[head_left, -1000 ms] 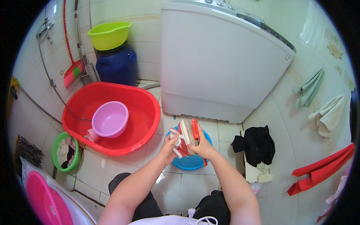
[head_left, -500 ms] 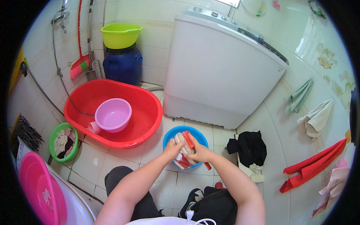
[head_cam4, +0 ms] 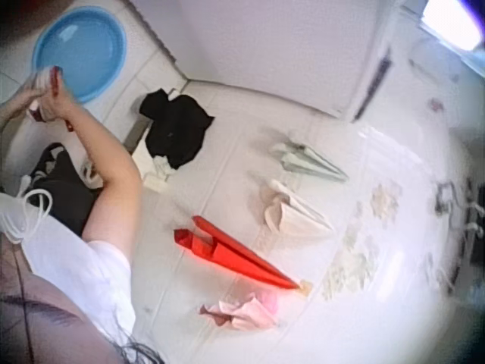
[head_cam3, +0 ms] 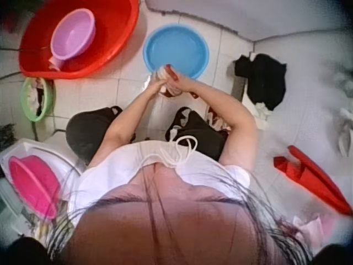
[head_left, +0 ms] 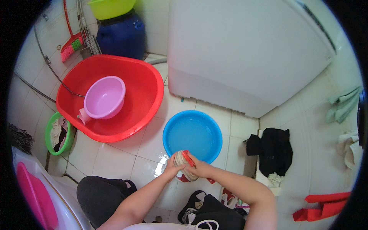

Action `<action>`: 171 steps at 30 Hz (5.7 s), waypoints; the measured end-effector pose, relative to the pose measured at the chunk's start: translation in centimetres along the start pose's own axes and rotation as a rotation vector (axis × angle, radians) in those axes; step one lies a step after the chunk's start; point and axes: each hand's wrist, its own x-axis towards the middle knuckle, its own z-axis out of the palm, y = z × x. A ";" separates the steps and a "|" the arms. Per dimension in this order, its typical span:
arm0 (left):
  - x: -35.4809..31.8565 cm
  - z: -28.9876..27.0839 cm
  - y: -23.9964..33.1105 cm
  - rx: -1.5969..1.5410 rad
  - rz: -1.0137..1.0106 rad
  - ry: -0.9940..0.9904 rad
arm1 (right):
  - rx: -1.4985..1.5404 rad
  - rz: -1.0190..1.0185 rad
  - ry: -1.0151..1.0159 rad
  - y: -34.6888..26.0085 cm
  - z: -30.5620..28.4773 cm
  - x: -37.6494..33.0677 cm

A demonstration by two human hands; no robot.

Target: The person sits on the floor and hand-washes a pair of shoes using a red brush and water from a blue basin. They scrub the white sneaker repeatedly, rinse it, then switch to a gray slipper and continue scrubbing and rinsing.

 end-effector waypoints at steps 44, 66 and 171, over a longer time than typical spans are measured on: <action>-0.3 1.0 -2.5 0.820 0.322 0.229 | -0.112 -0.003 0.063 0.4 0.8 6.7; 0.9 0.5 -2.0 0.575 0.179 0.481 | 0.108 0.109 0.334 2.3 2.3 6.5; 9.0 -0.9 2.3 -0.307 0.077 0.551 | 0.237 -0.112 0.335 3.7 1.8 10.1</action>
